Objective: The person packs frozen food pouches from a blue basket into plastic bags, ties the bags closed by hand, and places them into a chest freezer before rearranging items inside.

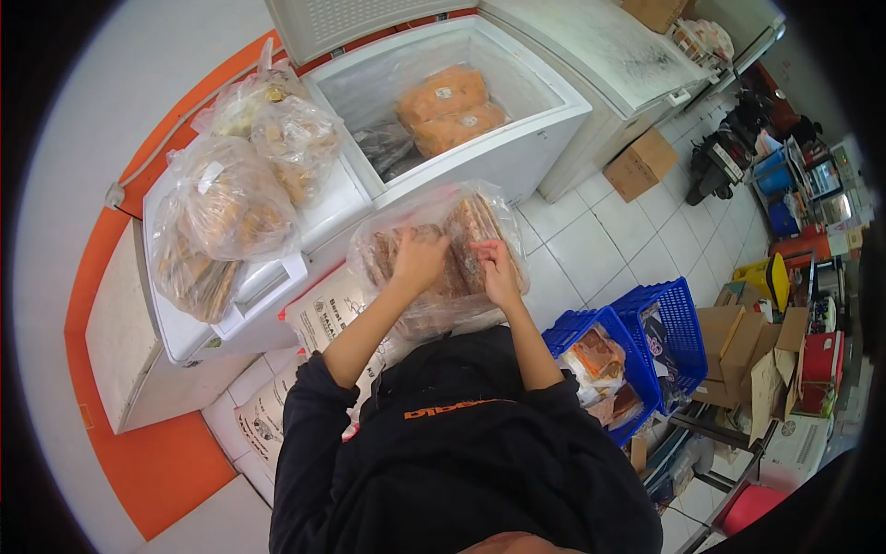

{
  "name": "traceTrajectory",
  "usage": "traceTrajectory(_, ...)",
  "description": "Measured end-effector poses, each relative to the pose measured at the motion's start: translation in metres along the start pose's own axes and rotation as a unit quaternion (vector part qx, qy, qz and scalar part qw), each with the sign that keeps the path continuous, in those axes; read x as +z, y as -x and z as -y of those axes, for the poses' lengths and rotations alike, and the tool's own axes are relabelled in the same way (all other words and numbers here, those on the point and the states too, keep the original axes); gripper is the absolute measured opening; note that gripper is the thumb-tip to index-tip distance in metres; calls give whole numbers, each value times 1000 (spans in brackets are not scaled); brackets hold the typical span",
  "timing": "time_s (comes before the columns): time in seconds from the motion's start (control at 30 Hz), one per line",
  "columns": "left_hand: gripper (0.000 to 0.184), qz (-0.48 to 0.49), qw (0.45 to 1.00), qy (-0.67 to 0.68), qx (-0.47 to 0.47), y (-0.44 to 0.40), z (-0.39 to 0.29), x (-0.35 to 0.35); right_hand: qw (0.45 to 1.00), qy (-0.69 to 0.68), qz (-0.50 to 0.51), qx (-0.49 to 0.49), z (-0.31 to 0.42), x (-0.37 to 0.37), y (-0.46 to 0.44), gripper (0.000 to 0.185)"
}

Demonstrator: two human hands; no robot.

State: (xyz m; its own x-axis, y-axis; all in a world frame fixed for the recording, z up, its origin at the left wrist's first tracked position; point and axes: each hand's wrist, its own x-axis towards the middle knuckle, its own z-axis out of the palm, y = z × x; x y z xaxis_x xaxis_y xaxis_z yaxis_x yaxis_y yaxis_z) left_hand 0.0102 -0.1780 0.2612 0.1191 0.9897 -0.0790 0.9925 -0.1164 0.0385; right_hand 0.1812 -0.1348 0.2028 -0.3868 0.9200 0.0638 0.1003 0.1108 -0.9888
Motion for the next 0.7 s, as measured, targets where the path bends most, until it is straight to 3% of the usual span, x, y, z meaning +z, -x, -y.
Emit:
traceTrajectory(0.03, 43, -98, 994, 46, 29, -3, -3, 4, 999, -34, -6, 4, -2, 1, 0, 30)
traceTrajectory(0.17, 43, -121, 987, 11, 105, -19, -18, 19, 995, -54, -44, 76, -3, -7, -3, 29)
traceTrajectory(0.33, 40, -165, 983, -12, 82, -19, -23, 18, 955, -265, -73, 113, 1, -18, -4, 25)
traceTrajectory(0.37, 40, -165, 983, -10, 84, -16, -24, 7, 955, -264, -75, 114, 2, -19, -2, 25)
traceTrajectory(0.43, 41, -51, 995, -56, 61, -12, -24, -14, 961, -237, -75, 117, 4, -19, -4, 22)
traceTrajectory(0.57, 45, -4, 998, -64, 3, -12, -21, -12, 951, -278, -68, 122, 5, -17, -7, 20)
traceTrajectory(0.63, 41, -137, 986, 54, 79, -17, -24, 1, 940, -299, -84, 144, 6, -15, -7, 17)
traceTrajectory(0.7, 38, -173, 980, 26, 96, -23, -29, 14, 928, -323, -90, 161, 6, -18, -6, 17)
